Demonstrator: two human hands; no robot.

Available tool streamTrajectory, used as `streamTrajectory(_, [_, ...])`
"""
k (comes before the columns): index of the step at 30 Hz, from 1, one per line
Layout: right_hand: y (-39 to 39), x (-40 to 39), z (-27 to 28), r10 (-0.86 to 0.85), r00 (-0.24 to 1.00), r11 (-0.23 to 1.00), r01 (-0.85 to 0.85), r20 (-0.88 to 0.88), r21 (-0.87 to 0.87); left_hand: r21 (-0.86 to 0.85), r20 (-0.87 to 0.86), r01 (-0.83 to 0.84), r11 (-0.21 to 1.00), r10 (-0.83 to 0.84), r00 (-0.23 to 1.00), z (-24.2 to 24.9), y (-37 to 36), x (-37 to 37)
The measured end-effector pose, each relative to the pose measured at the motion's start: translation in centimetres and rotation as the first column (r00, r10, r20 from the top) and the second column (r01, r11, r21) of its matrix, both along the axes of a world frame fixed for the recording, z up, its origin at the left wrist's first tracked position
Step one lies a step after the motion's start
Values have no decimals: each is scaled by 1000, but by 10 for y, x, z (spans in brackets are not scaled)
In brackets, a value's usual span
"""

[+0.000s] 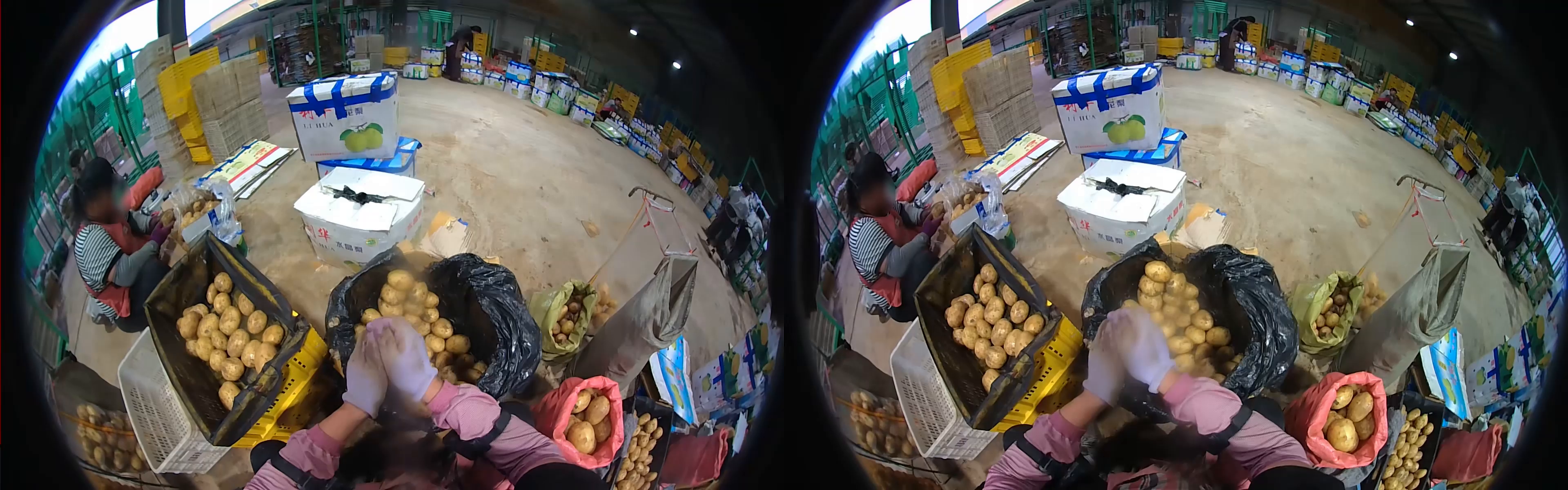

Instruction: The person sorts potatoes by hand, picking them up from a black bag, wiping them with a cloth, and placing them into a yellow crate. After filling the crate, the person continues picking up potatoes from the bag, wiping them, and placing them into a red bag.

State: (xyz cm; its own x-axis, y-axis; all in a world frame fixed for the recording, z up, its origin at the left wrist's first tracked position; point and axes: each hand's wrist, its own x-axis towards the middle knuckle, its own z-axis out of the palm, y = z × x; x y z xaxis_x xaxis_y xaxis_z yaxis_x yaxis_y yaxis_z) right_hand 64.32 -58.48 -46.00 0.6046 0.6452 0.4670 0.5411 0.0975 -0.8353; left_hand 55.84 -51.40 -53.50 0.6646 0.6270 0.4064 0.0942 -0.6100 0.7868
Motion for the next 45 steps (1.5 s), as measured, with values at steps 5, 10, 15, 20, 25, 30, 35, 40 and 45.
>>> streamTrajectory(5, [9, 25, -24, -36, 991, 989, 54, 125, -141, -122, 14, 68, 990, -67, 998, 55, -17, -11])
streamTrajectory(10, [9, 41, -23, 127, 992, 959, -125, -7, -253, -323, 101, 354, 878, -340, 935, 56, 3, -21])
streamTrajectory(15, [-6, 18, 13, 466, 885, 864, -450, 19, -227, -648, 246, 228, 727, -83, 966, 37, 24, -24])
streamTrajectory(20, [-8, 15, 16, 510, 859, 832, -508, -53, -224, -823, 394, 427, 374, -164, 904, 88, 16, -37])
streamTrajectory(25, [-2, 14, -5, 505, 856, 850, -516, -111, -107, -770, 249, 294, 565, -158, 955, 75, 21, -39])
streamTrajectory(30, [-16, 15, 26, 512, 842, 820, -538, -167, -195, 184, -328, 181, 966, -113, 938, 36, 38, -51])
streamTrajectory(35, [-14, 10, 18, 434, 890, 892, -403, 139, -203, 246, -456, 227, 942, -94, 885, 38, 36, -57])
streamTrajectory(40, [-14, 1, 22, 333, 937, 933, -344, -106, -106, -889, 226, 217, 403, -27, 974, 69, 24, -53])
streamTrajectory(45, [-5, 1, 10, 403, 852, 902, -431, -334, -10, -896, 426, 416, 153, 35, 904, 90, 31, -59])
